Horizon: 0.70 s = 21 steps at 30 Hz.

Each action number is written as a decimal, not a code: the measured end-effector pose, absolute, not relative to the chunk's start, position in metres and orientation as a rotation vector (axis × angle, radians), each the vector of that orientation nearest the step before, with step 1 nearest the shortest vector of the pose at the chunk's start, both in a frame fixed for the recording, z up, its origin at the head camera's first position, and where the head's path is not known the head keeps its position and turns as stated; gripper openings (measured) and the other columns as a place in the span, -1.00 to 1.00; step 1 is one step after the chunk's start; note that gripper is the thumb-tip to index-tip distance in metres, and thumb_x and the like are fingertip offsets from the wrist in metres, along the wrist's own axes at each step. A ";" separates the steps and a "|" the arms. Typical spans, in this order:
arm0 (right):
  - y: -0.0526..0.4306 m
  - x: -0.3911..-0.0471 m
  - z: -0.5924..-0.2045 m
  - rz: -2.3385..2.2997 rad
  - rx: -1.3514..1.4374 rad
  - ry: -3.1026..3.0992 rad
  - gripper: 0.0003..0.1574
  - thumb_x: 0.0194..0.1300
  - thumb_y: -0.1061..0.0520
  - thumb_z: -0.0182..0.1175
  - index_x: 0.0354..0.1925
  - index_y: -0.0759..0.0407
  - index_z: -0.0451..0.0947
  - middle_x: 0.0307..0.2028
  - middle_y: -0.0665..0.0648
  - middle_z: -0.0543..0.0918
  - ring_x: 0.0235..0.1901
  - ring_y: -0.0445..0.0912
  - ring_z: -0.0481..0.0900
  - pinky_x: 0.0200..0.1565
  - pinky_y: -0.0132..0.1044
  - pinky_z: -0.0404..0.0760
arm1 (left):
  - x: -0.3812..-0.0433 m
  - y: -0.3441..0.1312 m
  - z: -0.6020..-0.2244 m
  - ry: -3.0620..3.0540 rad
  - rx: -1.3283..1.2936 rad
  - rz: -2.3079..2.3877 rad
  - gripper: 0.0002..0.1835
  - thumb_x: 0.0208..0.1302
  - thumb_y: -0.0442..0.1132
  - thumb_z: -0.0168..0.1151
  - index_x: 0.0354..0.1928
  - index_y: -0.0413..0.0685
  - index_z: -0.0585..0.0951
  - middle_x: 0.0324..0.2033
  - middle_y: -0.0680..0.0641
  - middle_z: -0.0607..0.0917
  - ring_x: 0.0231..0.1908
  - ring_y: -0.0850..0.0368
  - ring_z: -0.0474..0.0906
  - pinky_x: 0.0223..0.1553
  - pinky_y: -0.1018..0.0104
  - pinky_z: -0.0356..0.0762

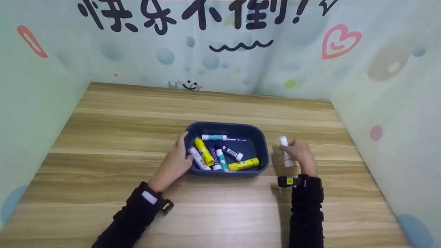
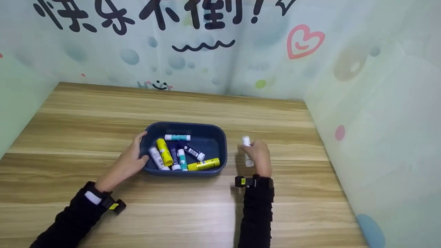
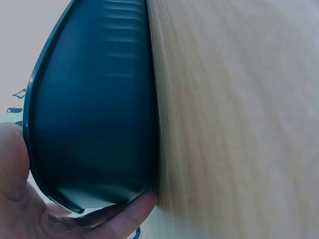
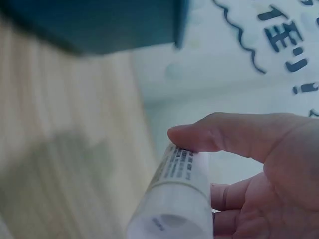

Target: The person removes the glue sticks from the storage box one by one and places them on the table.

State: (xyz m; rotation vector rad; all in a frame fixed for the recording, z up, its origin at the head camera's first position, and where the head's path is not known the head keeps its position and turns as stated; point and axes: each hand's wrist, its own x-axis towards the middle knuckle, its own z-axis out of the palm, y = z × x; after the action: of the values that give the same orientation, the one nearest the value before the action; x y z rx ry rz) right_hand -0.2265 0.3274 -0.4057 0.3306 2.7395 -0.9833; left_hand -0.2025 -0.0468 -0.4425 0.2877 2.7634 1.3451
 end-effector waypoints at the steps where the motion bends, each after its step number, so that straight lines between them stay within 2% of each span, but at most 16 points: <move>1: 0.329 -0.227 -0.409 -0.971 0.346 2.739 -0.52 0.19 0.04 0.14 -0.17 0.49 0.44 -0.36 0.18 0.54 -0.44 -0.13 0.49 -0.44 -0.40 0.51 | -0.202 -0.047 -0.442 2.764 0.292 1.347 -0.21 0.16 -0.40 0.05 0.40 -0.14 -0.05 0.34 -0.41 0.13 0.30 -0.29 0.15 0.32 -0.08 0.14; 4: 0.331 -0.229 -0.417 -0.955 0.393 2.720 -0.54 0.20 0.05 0.13 -0.19 0.48 0.45 -0.37 0.17 0.54 -0.43 -0.12 0.49 -0.43 -0.39 0.52 | -0.202 -0.047 -0.442 2.765 0.296 1.347 -0.21 0.15 -0.40 0.05 0.40 -0.14 -0.05 0.34 -0.42 0.14 0.30 -0.29 0.16 0.31 -0.08 0.16; 9: 0.330 -0.228 -0.424 -0.951 0.463 2.635 -0.47 0.20 0.00 0.14 -0.09 0.46 0.40 -0.28 0.17 0.50 -0.36 -0.10 0.47 -0.39 -0.39 0.52 | -0.201 -0.048 -0.443 2.762 0.278 1.340 -0.23 0.16 -0.40 0.04 0.40 -0.12 -0.04 0.35 -0.39 0.12 0.31 -0.26 0.14 0.32 -0.08 0.15; 14: 0.330 -0.227 -0.422 -0.954 0.469 2.626 -0.40 0.22 0.00 0.12 0.01 0.47 0.31 -0.17 0.27 0.49 -0.28 -0.04 0.49 -0.34 -0.35 0.54 | -0.203 -0.048 -0.443 2.753 0.295 1.354 -0.23 0.17 -0.39 0.04 0.40 -0.13 -0.05 0.36 -0.40 0.11 0.32 -0.26 0.13 0.33 -0.08 0.13; 16: 0.329 -0.226 -0.419 -0.944 0.450 2.634 -0.29 0.24 0.00 0.10 0.13 0.50 0.22 -0.06 0.37 0.47 -0.18 0.03 0.49 -0.23 -0.28 0.56 | -0.202 -0.048 -0.443 2.752 0.291 1.354 -0.22 0.17 -0.39 0.04 0.40 -0.13 -0.05 0.36 -0.39 0.11 0.32 -0.26 0.13 0.33 -0.07 0.12; 18: 0.328 -0.225 -0.414 -0.933 0.427 2.653 -0.18 0.26 -0.02 0.10 0.25 0.50 0.10 0.11 0.48 0.37 0.01 0.16 0.45 -0.02 -0.13 0.54 | -0.202 -0.049 -0.443 2.753 0.289 1.352 -0.22 0.17 -0.40 0.04 0.40 -0.13 -0.05 0.35 -0.40 0.12 0.32 -0.26 0.13 0.34 -0.07 0.11; 21: 0.324 -0.225 -0.404 -0.889 0.366 2.742 -0.03 0.27 -0.07 0.09 0.35 0.49 -0.07 0.28 0.54 0.15 0.26 0.30 0.20 0.25 0.07 0.28 | -0.202 -0.049 -0.443 2.753 0.285 1.346 -0.22 0.17 -0.40 0.04 0.40 -0.13 -0.05 0.35 -0.40 0.12 0.32 -0.27 0.13 0.34 -0.06 0.11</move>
State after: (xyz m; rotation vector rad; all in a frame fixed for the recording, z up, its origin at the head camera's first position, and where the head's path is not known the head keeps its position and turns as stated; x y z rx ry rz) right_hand -0.2247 0.3244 -0.4039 0.3662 2.7422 -0.8885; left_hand -0.2019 -0.0490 -0.4426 0.2851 2.7527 1.3465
